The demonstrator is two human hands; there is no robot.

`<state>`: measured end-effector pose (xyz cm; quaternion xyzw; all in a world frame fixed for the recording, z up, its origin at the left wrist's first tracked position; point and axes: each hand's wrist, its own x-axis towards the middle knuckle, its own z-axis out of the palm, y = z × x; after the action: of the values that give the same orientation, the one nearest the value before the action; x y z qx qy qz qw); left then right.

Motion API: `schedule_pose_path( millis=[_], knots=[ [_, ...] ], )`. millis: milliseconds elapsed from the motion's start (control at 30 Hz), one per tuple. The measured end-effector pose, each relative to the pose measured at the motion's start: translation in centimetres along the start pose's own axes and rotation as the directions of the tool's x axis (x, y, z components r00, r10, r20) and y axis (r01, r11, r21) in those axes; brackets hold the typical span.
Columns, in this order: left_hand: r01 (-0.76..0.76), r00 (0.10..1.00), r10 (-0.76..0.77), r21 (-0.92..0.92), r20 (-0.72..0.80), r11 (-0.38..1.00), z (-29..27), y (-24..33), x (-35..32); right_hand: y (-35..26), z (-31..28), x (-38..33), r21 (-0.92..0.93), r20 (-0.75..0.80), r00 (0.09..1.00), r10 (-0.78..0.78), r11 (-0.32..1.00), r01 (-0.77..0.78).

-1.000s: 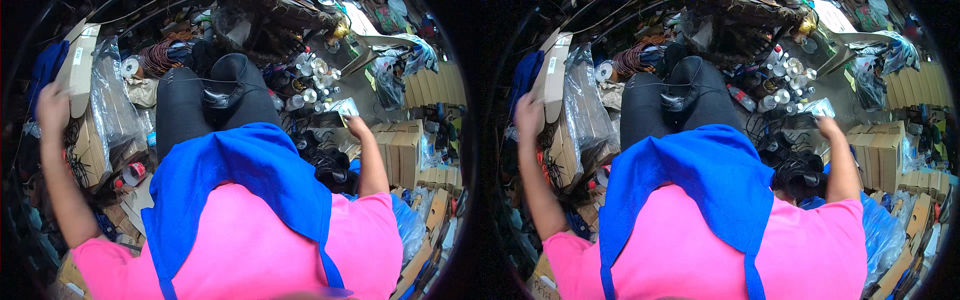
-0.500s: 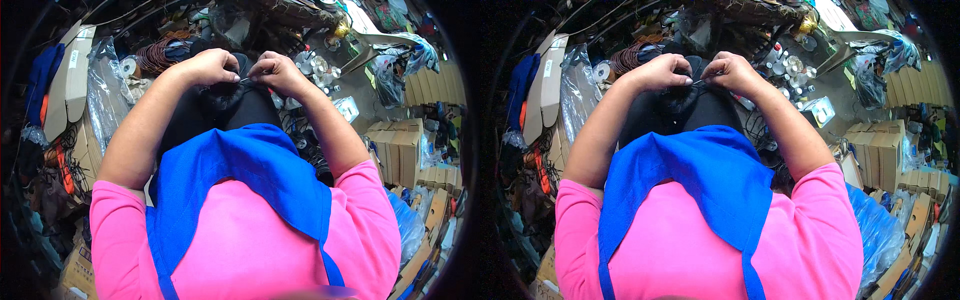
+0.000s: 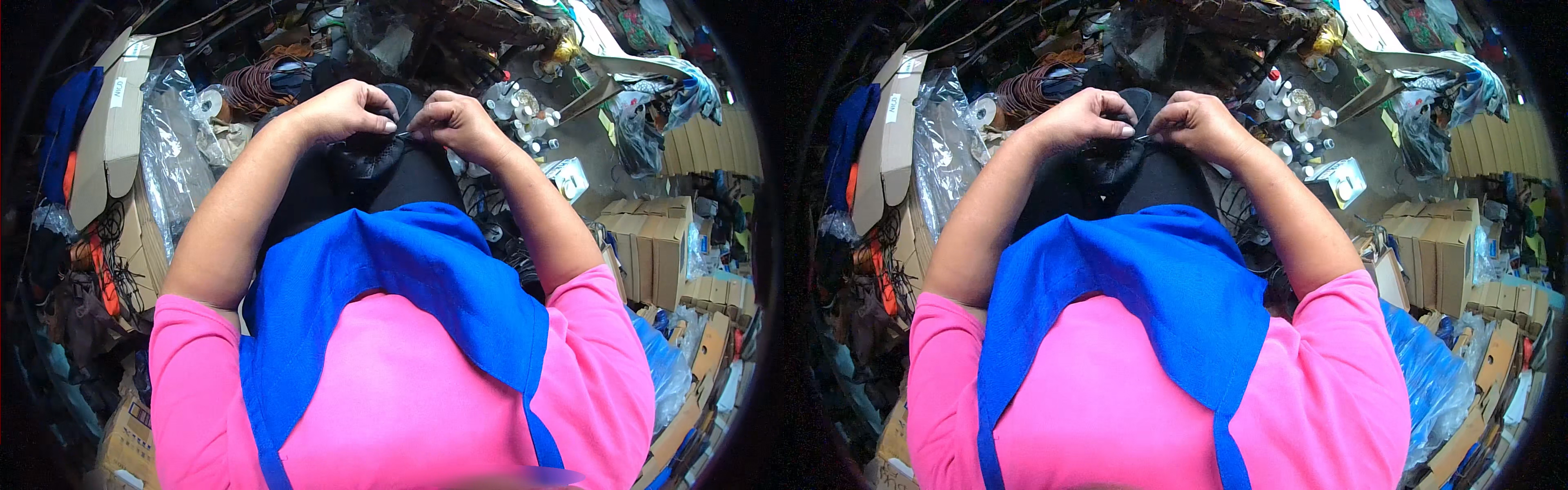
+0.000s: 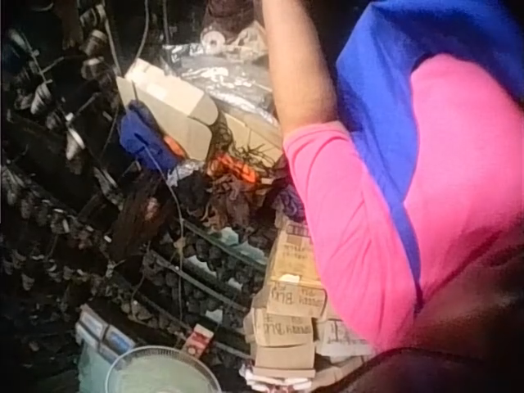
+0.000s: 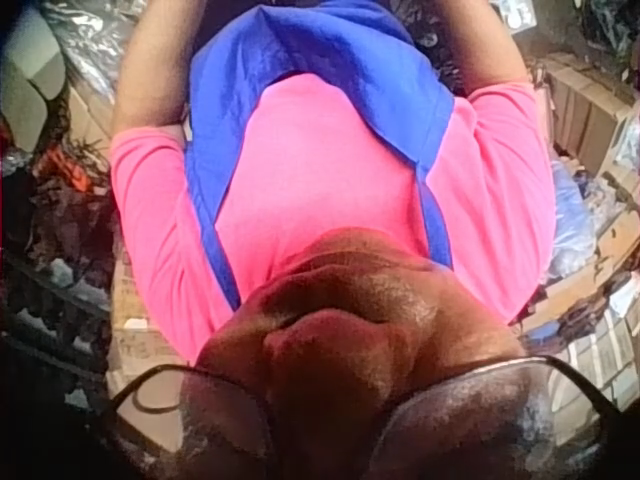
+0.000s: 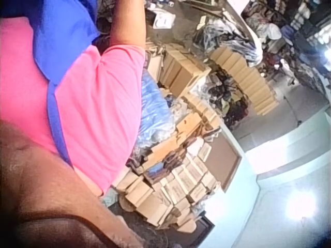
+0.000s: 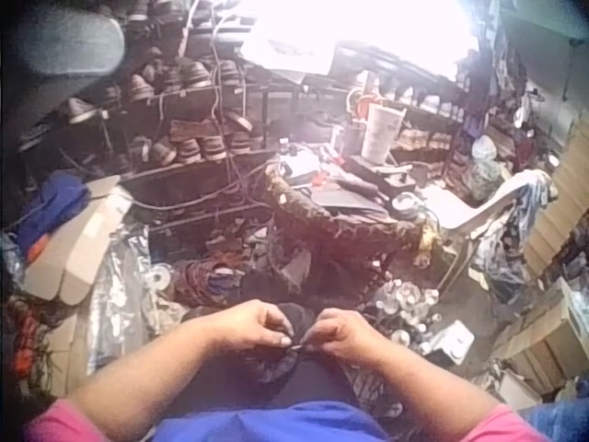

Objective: Manual assembly and threading of black shoe components and plastic loops.

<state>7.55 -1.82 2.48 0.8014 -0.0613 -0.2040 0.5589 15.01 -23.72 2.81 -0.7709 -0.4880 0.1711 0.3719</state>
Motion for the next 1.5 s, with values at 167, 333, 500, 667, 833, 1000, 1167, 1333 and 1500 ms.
schedule_pose_path(
  millis=[167, 333, 500, 667, 833, 1000, 1167, 1333, 1500],
  knots=[
    [-0.026, 0.999, 0.025, -0.031, -0.035, 0.999, 0.2, -0.2, 0.0, -1.0, -0.8, 0.4, -0.153, 0.058, 0.998, -0.037, 0.987, 0.046],
    [-0.020, 1.000, 0.019, -0.065, -0.016, 0.998, 0.3, -0.6, 0.3, 0.2, 0.7, 0.0, 0.047, -0.029, 1.000, -0.001, 0.999, 0.002],
    [-0.008, 0.999, 0.016, -0.174, 0.047, 0.985, 0.0, -1.4, 0.1, -0.3, 2.3, -1.5, 0.215, -0.089, 0.985, 0.150, 0.968, -0.128],
    [0.035, 0.984, -0.005, -0.166, 0.178, 0.985, -0.5, -1.3, -0.1, -1.0, 2.7, -2.4, 0.037, -0.180, 0.983, 0.045, 0.999, -0.039],
    [0.014, 0.983, 0.018, -0.172, 0.185, 0.985, -0.5, -1.0, -0.4, -2.1, 2.2, -2.5, -0.169, -0.165, 0.986, 0.001, 0.985, -0.029],
    [0.062, 0.978, -0.025, -0.176, 0.207, 0.982, -0.6, -1.1, -0.3, -4.6, 1.2, -1.7, -0.535, 0.037, 0.999, -0.004, 0.844, 0.024],
    [0.046, 0.963, -0.074, 0.114, 0.258, 0.992, -1.1, 0.2, -0.4, -7.3, 0.3, 0.9, -0.666, 0.249, 0.969, -0.007, 0.725, 0.176],
    [-0.092, 0.996, 0.092, 0.379, 0.020, 0.921, -1.0, 0.7, 0.5, -3.8, 1.6, 2.0, -0.459, 0.167, 0.985, 0.038, 0.887, 0.043],
    [-0.093, 0.777, 0.421, 0.576, -0.468, 0.812, 2.0, 1.1, -2.0, -2.2, 1.4, 1.2, 0.177, 0.170, 0.923, 0.344, 0.911, -0.372]
  ],
)
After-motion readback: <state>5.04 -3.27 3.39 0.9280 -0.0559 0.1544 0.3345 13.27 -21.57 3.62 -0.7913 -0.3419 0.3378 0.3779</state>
